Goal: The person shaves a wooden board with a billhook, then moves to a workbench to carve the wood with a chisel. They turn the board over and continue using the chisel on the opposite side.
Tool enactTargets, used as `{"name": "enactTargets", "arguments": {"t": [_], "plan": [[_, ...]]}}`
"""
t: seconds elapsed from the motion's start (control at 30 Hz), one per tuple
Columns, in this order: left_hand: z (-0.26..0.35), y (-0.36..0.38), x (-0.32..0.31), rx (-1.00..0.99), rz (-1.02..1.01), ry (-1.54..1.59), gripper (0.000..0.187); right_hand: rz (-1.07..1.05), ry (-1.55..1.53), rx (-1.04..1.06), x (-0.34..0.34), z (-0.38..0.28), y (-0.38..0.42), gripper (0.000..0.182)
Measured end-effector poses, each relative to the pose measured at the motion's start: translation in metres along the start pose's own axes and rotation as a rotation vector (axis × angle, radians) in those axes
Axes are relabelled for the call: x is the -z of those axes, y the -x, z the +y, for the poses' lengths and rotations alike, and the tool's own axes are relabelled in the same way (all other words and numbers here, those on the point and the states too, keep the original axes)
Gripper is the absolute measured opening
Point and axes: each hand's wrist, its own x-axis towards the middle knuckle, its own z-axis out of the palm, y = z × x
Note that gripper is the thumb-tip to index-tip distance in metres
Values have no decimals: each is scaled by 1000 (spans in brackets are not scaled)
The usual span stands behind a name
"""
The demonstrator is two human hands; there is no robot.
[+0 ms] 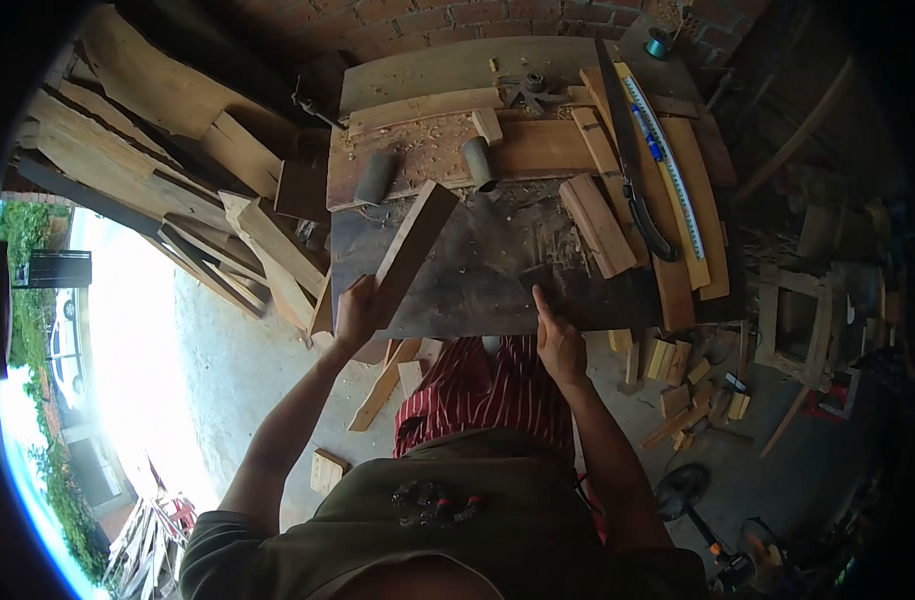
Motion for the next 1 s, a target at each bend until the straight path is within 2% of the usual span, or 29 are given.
{"name": "enactTargets", "arguments": {"t": [0.07, 0.17, 0.27, 0.33, 0.37, 0.43, 0.47, 0.5, 0.6, 0.63, 0.7, 0.73, 0.83, 1.0], "plan": [[1, 3, -35, 99, 67, -16, 26, 2, 6, 53, -1, 1, 0, 58], [34, -2, -83, 289, 144, 26, 27, 31, 42, 123, -5, 7, 0, 59], [56, -15, -107, 317, 141, 119, 30, 44, 44, 155, -5, 8, -2, 61], [79, -24, -117, 463, 135, 349, 36, 55, 97, 177, -6, 7, 1, 64], [84, -27, -124, 474, 135, 369, 36, 43, 115, 181, -7, 7, 2, 64], [83, -33, -142, 401, 249, 700, 38, 58, 86, 147, -9, 6, 3, 64], [73, -33, -151, 324, 292, 672, 38, 76, 69, 149, -10, 6, 3, 64], [71, -32, -146, 328, 288, 673, 38, 72, 71, 145, -10, 6, 2, 64], [62, -22, -111, 361, 81, 1027, 33, 89, 52, 110, -13, 4, 4, 63], [62, -18, -98, 361, 84, 1021, 33, 105, 32, 107, -13, 3, 4, 63], [67, -5, -70, 402, -129, 1320, 34, 107, 8, 114, -14, 2, 4, 62], [72, 4, -57, 401, -176, 1337, 38, 111, 12, 90, -15, 3, 4, 61], [91, 21, -24, 451, -221, 1464, 43, 109, 40, 74, -15, 0, 5, 60], [102, 39, 2, 414, -251, 1477, 48, 97, 93, 110, -14, -1, 3, 60]]}}
